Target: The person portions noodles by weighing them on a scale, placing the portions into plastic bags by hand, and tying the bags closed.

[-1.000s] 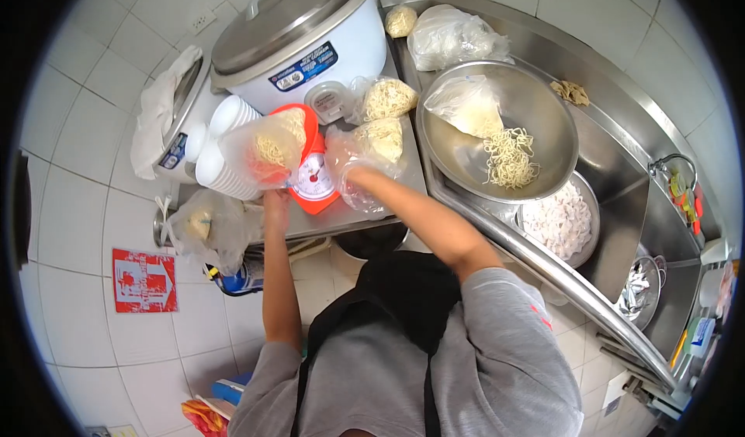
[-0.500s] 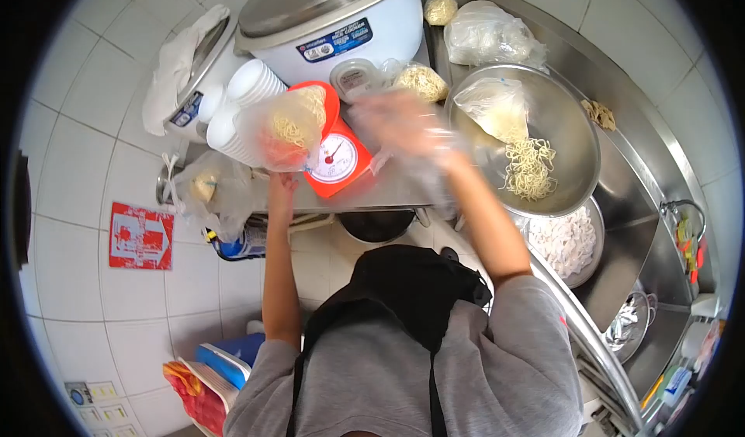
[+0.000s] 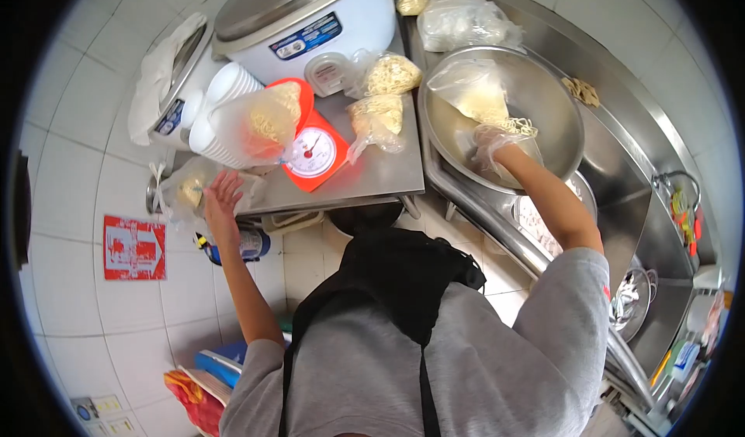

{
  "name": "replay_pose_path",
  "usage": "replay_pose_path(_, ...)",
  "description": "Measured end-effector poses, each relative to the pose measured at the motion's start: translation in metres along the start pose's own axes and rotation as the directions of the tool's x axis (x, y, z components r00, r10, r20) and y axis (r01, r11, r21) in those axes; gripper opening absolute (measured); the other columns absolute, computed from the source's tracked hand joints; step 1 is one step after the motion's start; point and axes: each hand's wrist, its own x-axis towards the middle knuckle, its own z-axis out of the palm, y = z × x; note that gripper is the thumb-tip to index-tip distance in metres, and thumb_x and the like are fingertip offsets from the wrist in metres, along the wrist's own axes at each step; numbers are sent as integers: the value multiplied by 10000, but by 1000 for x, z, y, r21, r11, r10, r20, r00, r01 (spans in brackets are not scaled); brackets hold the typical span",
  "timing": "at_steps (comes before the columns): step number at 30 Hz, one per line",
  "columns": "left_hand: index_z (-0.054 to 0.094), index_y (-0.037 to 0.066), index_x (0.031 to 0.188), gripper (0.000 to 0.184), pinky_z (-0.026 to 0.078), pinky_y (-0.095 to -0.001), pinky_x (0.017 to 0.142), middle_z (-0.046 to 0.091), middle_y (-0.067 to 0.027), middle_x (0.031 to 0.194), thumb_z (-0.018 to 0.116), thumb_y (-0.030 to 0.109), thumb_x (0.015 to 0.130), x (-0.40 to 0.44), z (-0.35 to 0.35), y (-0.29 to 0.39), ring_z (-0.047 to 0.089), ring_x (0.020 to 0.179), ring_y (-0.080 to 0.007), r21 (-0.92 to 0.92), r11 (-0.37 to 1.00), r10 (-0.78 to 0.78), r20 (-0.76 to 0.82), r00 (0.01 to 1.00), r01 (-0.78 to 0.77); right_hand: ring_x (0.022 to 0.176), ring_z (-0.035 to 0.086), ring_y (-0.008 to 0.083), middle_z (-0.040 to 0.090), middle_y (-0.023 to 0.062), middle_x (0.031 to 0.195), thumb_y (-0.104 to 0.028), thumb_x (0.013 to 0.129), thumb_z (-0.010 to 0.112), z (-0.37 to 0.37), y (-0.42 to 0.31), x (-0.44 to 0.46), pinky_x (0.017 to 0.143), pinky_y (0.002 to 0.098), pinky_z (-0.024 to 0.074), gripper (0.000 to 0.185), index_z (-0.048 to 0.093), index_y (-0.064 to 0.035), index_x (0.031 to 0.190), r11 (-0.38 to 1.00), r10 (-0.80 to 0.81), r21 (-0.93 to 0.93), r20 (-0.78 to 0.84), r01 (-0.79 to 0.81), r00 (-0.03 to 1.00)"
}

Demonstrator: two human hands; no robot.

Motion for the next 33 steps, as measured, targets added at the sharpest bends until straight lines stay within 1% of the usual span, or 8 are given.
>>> replay_pose_path(6,443,-16,1223,570,421,-310,837,573,-140,1127,258,451,953,-11,-15,4,564,1002,-212,6,999,48,-78,996,-48,863,623,245,646,130,949,-228,614,719,-12,16,-31,748,344,490,325,676,-72,896,953,90,-303,196,-27,976)
replay_pose_path(7,453,-12,1214,562,423,-314,833,575,-140,1124,259,447,954,-13,-19,4,565,999,-211,17,998,55,-82,995,-54,860,617,235,650,120,917,-211,588,720,51,74,10,739,328,487,330,681,-88,892,975,-21,-221,21,25,1000)
replay_pose_path(10,462,-14,1205,547,423,-311,831,576,-141,1121,270,435,956,-20,-22,11,565,998,-210,54,997,66,-95,993,-61,805,612,249,650,107,870,-196,567,728,-25,42,-32,703,315,486,285,675,-60,811,999,24,-46,78,-20,997)
replay_pose_path(11,462,-16,1203,543,422,-310,832,576,-141,1120,274,429,957,-20,-25,12,565,998,-210,69,996,71,-104,992,-64,671,597,241,633,91,736,-168,559,716,-29,45,-44,603,317,479,223,649,-24,717,987,4,153,-293,43,956)
replay_pose_path(14,465,-24,1198,528,421,-308,834,576,-142,1119,287,412,959,-19,-29,18,564,998,-209,87,993,87,-119,989,-77,578,564,198,592,63,625,-148,567,694,-77,53,-48,530,315,453,171,628,-24,664,936,99,332,60,-113,993)
replay_pose_path(23,519,-44,1116,438,442,-290,738,585,-148,1057,355,330,958,-16,-6,73,574,906,-198,203,939,304,-106,947,-278,516,528,110,581,47,614,-167,730,612,-176,25,-111,475,241,438,167,662,-20,790,911,133,412,-234,-26,963)
replay_pose_path(28,600,-21,963,320,413,-260,621,556,-126,903,456,262,922,-34,25,139,519,747,-172,448,571,749,60,660,-688,507,487,84,543,3,589,-293,804,604,-237,1,-151,471,229,418,286,637,-11,772,836,219,521,-601,170,768)
replay_pose_path(33,632,2,920,189,406,-264,622,526,-111,887,586,163,832,-29,45,154,503,756,-183,447,536,714,212,667,-716,497,469,71,510,-3,557,-315,801,616,-262,-5,-155,460,232,410,313,604,-21,694,901,131,417,-529,123,838)
